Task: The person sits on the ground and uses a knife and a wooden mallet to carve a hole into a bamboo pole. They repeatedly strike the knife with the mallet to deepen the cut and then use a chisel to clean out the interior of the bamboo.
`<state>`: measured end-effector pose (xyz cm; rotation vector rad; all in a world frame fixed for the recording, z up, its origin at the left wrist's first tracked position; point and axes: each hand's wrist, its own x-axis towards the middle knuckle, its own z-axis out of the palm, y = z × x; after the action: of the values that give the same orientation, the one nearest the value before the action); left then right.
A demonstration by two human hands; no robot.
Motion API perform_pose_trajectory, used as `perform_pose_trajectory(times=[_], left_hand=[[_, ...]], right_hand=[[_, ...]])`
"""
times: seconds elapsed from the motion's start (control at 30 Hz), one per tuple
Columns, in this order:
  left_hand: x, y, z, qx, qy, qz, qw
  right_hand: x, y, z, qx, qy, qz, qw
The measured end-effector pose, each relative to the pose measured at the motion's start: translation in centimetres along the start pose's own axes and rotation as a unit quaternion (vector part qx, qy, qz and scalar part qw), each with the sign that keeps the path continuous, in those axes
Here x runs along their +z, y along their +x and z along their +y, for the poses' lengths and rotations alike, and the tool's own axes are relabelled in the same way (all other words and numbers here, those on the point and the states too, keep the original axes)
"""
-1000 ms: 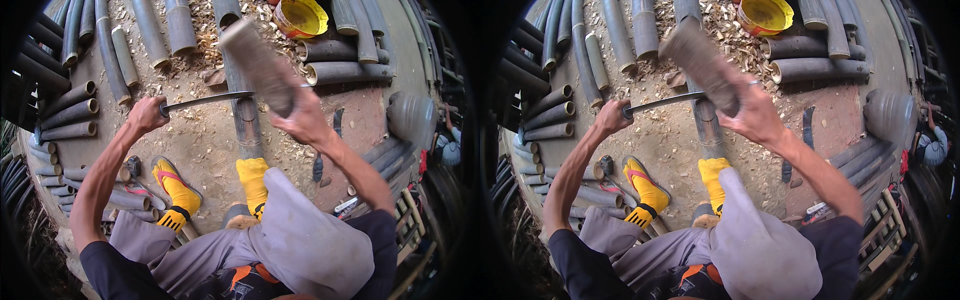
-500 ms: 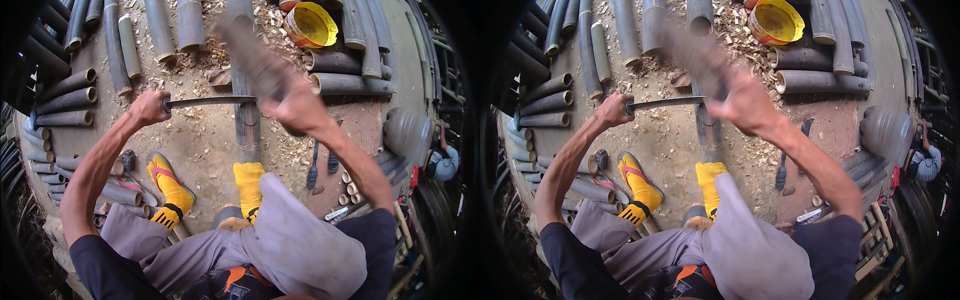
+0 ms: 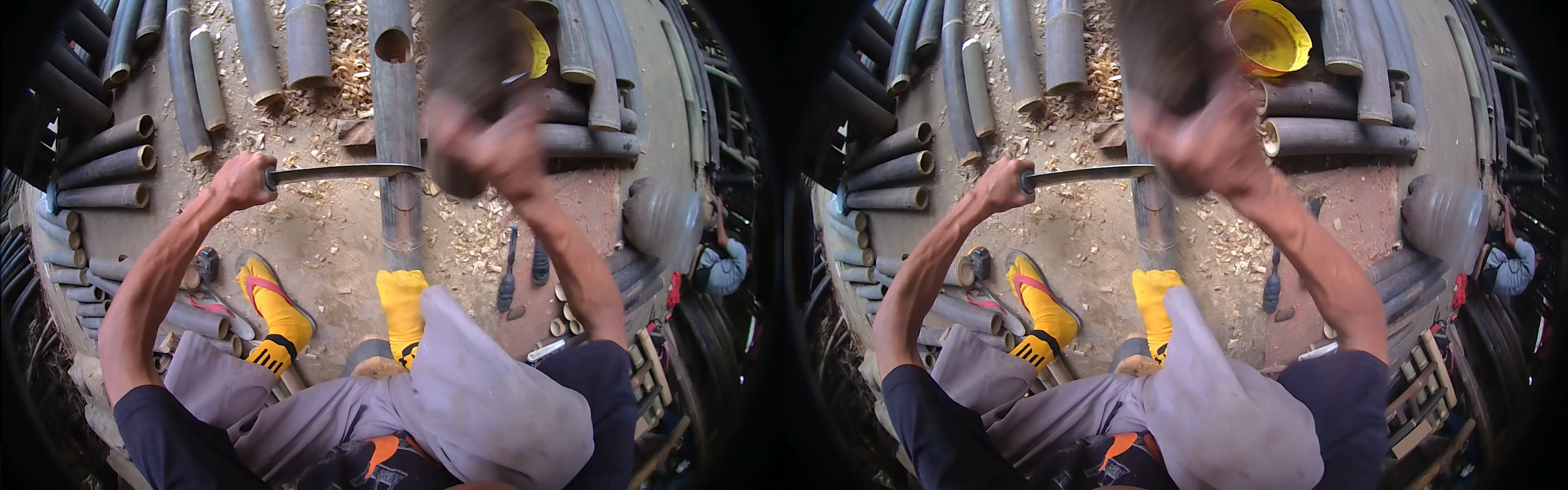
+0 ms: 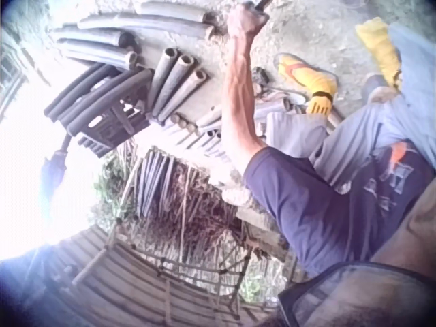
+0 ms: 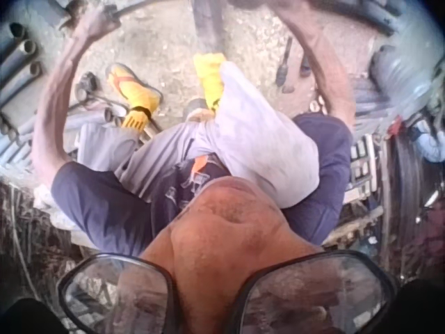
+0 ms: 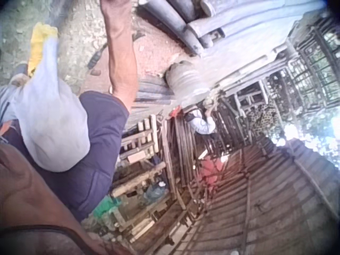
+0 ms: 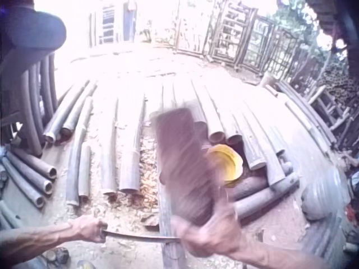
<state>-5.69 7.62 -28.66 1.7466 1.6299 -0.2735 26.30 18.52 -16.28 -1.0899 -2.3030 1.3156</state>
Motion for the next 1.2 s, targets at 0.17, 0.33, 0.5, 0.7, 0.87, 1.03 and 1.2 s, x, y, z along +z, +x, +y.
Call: perform_pose_trajectory(times=[0.17, 0.33, 0.5, 0.7, 0.87, 1.03, 1.2], left_hand=[[2.0, -1.1, -2.0, -0.010, -0.009, 0.002, 1.000], [1.5, -1.2, -1.0, -0.018, -0.012, -0.024, 0.999], [1.0, -0.9, -0.6, -0.026, -0.015, -0.024, 0.999], [4.0, -1.7, -2.9, 0.005, -0.040, 0.015, 0.999], [2.9, -1.3, -1.7, -0.017, -0.066, -0.021, 0.997], [2.5, -0.6, -2.1, 0.025, -0.113, -0.060, 0.991], [2.5, -0.1, -3.1, -0.040, -0.182, -0.180, 0.966]], right_hand=[[2.6, 1.0, 4.5, 0.057, -0.006, -0.218, 0.974], [-3.2, 3.4, -1.4, -0.119, -0.136, 0.024, 0.983], [-1.6, 2.1, 0.4, -0.217, -0.308, 0.097, 0.921], [4.2, -0.4, 4.6, 0.021, -0.077, -0.201, 0.976], [2.7, -0.7, 2.3, -0.053, 0.074, 0.033, 0.995], [5.2, -3.0, 3.5, 0.178, -0.153, -0.306, 0.923], [7.0, -7.6, 6.6, 0.080, 0.047, -0.084, 0.992]])
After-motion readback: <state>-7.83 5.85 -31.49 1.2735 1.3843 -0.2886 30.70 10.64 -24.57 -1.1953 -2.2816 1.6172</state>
